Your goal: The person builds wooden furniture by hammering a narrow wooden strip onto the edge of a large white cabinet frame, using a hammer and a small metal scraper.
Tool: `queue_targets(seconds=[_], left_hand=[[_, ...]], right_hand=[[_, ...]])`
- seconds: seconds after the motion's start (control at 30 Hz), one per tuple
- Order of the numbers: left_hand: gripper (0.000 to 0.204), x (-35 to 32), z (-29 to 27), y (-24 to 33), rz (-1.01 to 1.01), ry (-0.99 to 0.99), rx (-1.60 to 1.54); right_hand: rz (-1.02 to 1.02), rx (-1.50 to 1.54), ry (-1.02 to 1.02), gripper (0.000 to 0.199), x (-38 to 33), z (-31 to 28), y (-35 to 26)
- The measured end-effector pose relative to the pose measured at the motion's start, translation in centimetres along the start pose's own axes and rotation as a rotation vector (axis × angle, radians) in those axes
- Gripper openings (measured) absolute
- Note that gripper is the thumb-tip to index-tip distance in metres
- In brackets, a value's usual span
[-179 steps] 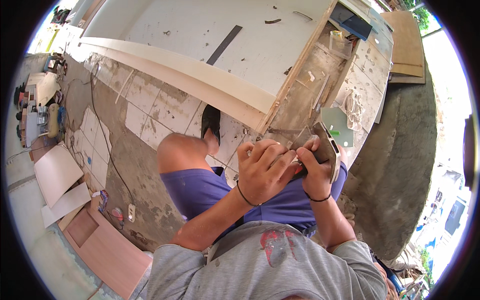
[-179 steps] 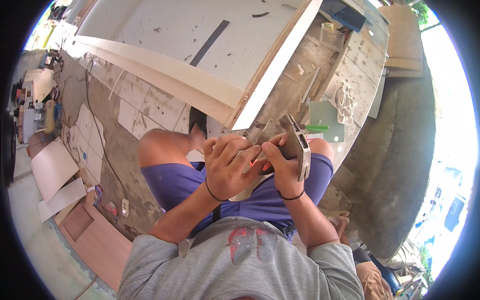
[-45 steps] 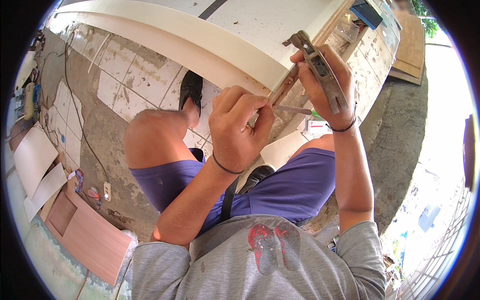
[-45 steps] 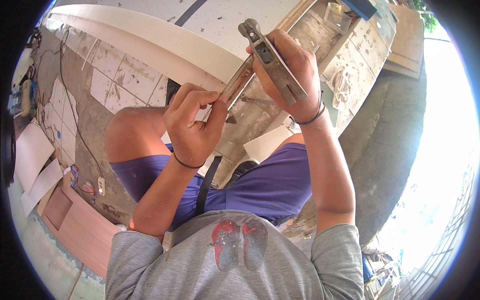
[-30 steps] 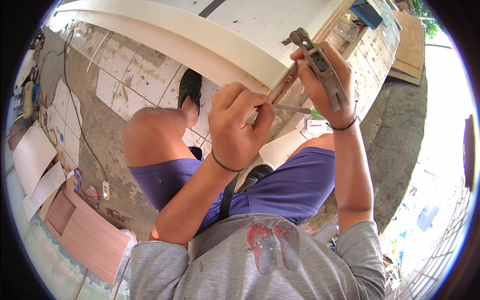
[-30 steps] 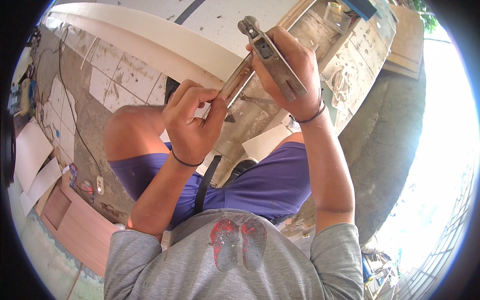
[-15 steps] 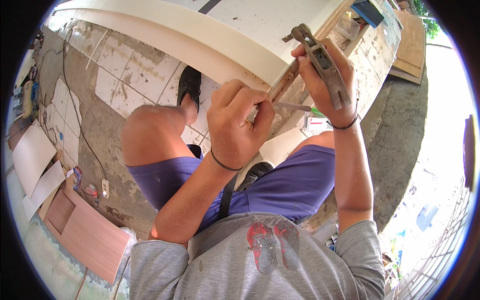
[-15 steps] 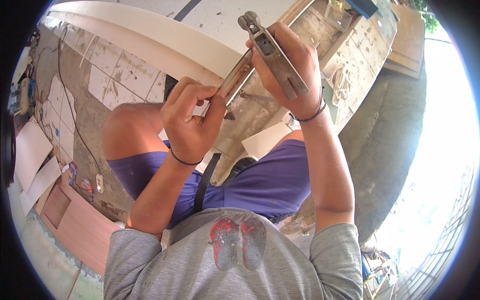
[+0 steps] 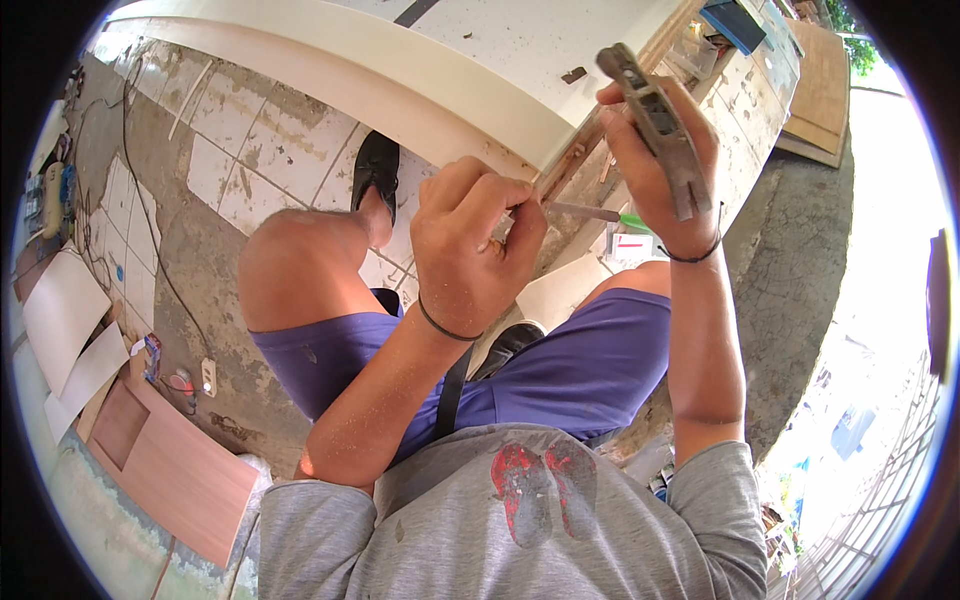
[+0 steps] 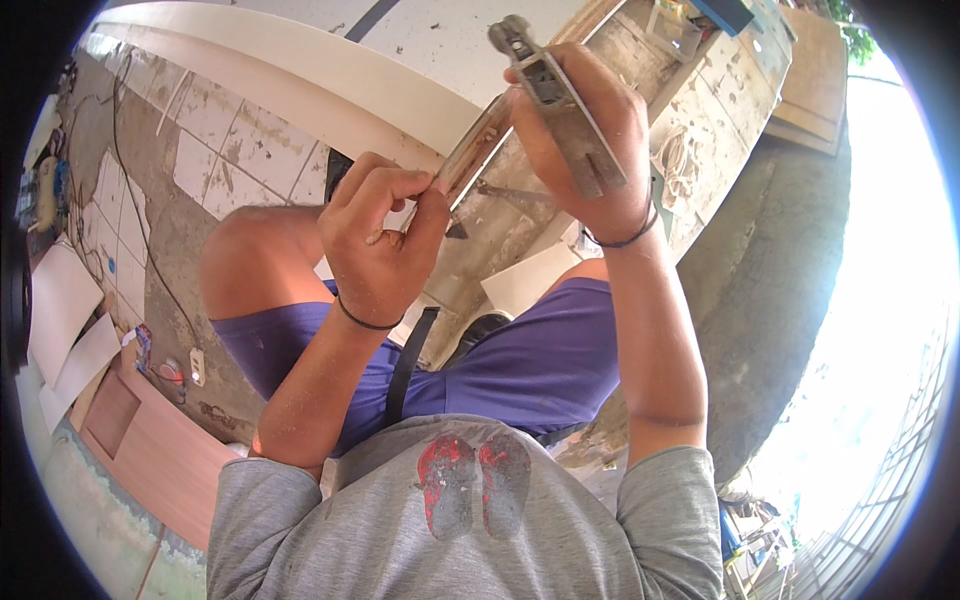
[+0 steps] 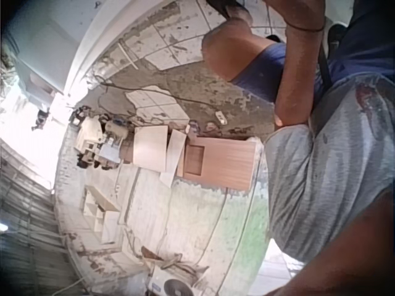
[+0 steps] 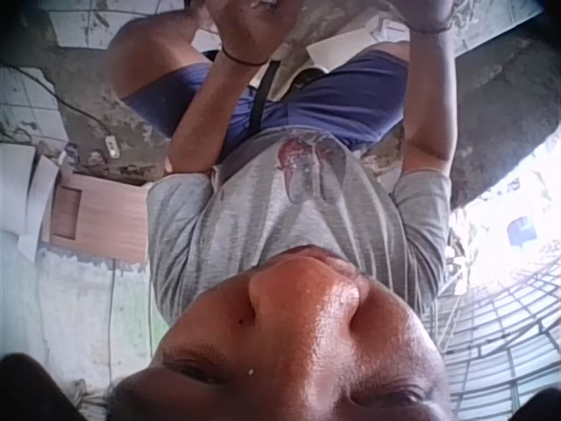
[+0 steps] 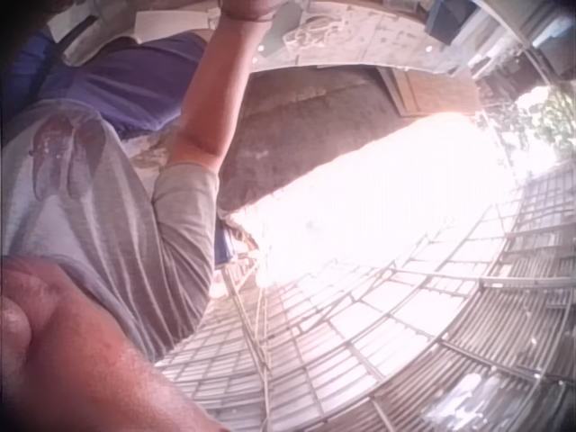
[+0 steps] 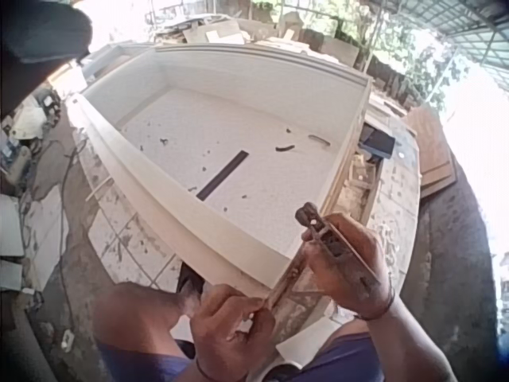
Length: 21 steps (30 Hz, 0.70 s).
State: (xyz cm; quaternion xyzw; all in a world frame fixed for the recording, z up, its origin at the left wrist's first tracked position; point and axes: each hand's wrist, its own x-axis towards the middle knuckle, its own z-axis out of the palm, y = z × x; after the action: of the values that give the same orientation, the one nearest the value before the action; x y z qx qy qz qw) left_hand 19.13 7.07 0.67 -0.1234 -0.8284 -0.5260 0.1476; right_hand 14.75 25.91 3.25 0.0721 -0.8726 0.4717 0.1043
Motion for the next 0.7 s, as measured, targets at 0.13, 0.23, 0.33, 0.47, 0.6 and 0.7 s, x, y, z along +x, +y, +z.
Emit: queue_targets(seconds=[0.13, 0.23, 0.33, 0.47, 0.6, 0.7], left_hand=[[0.012, 0.2, -0.1, -0.2, 0.076, -0.011, 0.027], [0.018, 0.0, 0.0, -0.1, 0.009, 0.008, -0.017], [0.014, 0.4, -0.1, -0.1, 0.093, 0.003, 0.045], [0.015, 0.4, -0.3, -0.1, 0.105, 0.006, 0.063], [0.018, 0.1, -0.1, -0.1, 0.082, -0.014, 0.022], [0.021, 0.0, -0.1, -0.2, 0.053, -0.015, 0.006]], right_hand=[[0.163, 0.099, 0.085, 0.009, -0.7, -1.0, -1.2], [0.268, 0.234, 0.121, 0.006, -1.6, -1.8, -2.2], [0.47, 0.43, 0.092, 0.015, -3.3, -3.2, -2.4], [0.719, 0.807, 0.084, 0.033, -6.7, -3.1, -2.4], [0.886, 0.935, 0.05, 0.047, -9.6, -2.7, -2.6], [1.11, 0.992, -0.06, 0.053, -11.6, -2.5, -2.6]])
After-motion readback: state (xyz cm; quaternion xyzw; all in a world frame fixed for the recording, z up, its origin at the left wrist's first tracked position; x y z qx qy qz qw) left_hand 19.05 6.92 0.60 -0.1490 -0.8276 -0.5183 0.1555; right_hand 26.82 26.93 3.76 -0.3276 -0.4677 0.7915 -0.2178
